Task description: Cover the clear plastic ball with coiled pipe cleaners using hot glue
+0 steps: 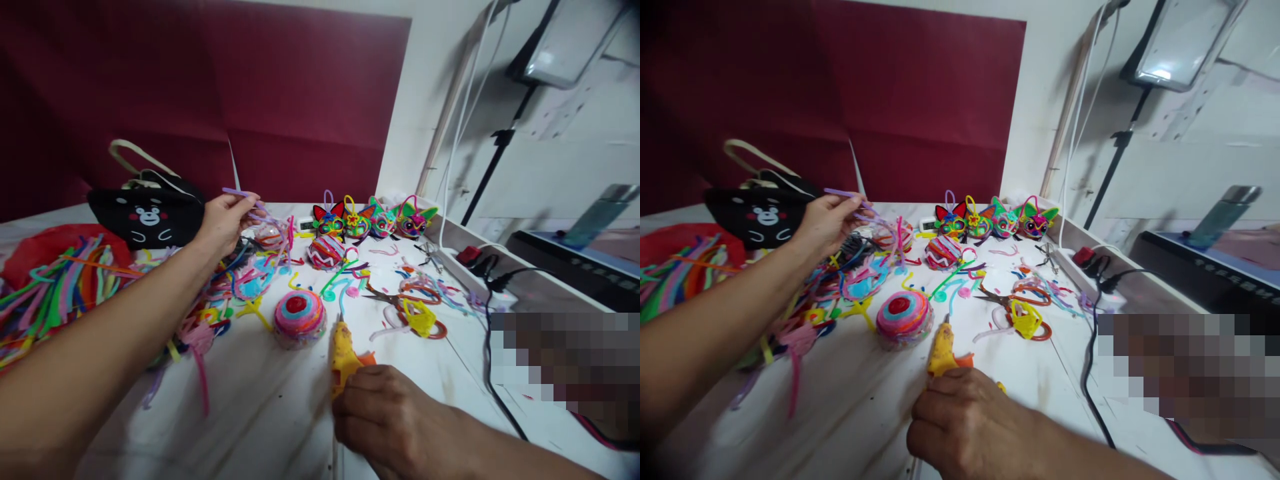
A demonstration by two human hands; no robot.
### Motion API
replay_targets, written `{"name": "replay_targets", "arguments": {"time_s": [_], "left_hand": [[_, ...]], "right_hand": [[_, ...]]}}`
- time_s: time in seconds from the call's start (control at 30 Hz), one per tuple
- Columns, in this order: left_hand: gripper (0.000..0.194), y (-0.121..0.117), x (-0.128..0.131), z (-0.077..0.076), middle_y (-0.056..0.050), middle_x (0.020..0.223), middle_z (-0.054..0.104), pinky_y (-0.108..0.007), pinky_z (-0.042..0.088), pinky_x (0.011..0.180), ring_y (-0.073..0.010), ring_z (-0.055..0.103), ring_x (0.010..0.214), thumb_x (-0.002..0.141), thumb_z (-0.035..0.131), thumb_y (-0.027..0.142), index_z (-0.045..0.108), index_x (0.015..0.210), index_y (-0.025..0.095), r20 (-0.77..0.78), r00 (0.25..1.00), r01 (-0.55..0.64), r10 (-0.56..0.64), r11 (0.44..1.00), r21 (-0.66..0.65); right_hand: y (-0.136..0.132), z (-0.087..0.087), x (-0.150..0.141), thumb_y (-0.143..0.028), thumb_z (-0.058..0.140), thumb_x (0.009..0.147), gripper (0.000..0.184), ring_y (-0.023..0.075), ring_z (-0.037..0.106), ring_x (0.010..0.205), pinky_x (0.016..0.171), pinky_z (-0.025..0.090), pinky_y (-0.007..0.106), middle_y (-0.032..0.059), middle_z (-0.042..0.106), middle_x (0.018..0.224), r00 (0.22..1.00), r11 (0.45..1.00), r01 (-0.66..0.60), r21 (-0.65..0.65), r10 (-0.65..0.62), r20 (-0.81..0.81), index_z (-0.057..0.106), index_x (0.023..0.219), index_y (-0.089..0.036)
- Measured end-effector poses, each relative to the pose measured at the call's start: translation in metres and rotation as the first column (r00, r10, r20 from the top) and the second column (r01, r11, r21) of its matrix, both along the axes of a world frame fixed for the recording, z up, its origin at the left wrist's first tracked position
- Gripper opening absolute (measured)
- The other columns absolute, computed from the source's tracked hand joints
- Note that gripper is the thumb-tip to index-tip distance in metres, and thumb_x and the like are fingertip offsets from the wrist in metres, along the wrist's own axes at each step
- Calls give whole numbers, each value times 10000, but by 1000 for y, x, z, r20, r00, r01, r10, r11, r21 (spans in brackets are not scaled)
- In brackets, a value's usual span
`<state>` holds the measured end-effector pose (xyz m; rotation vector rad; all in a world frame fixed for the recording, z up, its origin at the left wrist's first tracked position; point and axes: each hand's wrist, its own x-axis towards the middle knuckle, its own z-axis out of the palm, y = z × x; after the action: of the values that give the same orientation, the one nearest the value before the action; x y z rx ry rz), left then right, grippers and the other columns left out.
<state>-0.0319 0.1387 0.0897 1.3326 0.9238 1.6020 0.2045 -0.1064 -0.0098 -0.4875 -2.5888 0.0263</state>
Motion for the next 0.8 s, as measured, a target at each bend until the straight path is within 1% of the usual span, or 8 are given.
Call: {"name": "replay_targets", "arguments": {"time_s": [0.1,0.2,0.3,0.4,0.57,0.7,0.8], "left_hand": [[139,-1,-4,2,-1,648,684,-212,513,600,-106,669,615,951,542,82,659,881,108,55,998,-5,5,1000,-13],[150,-3,-9,0,0,638,689,-219,518,632,-102,664,605,960,532,85,659,888,118,96,995,-10,14,999,-43],[154,-7,-15,-6,-11,692,720,-208,498,628,-94,659,614,954,530,75,659,884,124,125,992,-20,32,995,-98],[138,-11,-20,-15,-24,723,739,-202,466,597,-107,676,662,939,550,72,656,875,135,138,989,-21,43,988,-155],[74,-13,-25,-27,-33,774,760,-181,433,544,-92,649,632,891,637,79,645,858,145,151,988,6,23,982,-189],[62,-14,-25,-30,-29,787,762,-179,462,528,-80,632,577,890,651,95,627,886,152,161,987,45,-13,979,-197],[79,-15,-23,-32,-33,796,764,-188,495,552,-84,651,589,889,649,83,614,867,149,168,986,56,-22,978,-202]], "right_hand": [[0,0,0,-132,396,1001,349,160,495,666,609,375,304,44,602,718,1000,1000,-7,7,7,4,591,713,-159],[0,1,0,-138,413,1003,337,159,496,666,611,378,301,41,602,721,1000,1000,-2,3,2,11,592,719,-160],[-1,1,0,-137,407,1008,353,159,495,664,608,380,300,40,599,711,1000,1000,5,6,-5,6,590,707,-161],[-1,0,-1,-132,384,1008,369,160,493,659,606,384,300,42,597,706,1000,1000,0,9,0,-5,589,702,-159],[-1,-1,0,-134,422,999,311,157,498,659,616,389,294,38,595,715,1000,1000,14,1,-14,20,577,731,-169],[-1,-1,0,-139,388,1009,328,165,489,657,606,389,307,46,602,726,1000,1000,16,2,-16,7,588,750,-164],[-1,-1,-1,-135,352,1019,374,165,477,646,594,384,310,45,596,710,1000,1000,17,5,-17,-12,589,731,-159]]}}
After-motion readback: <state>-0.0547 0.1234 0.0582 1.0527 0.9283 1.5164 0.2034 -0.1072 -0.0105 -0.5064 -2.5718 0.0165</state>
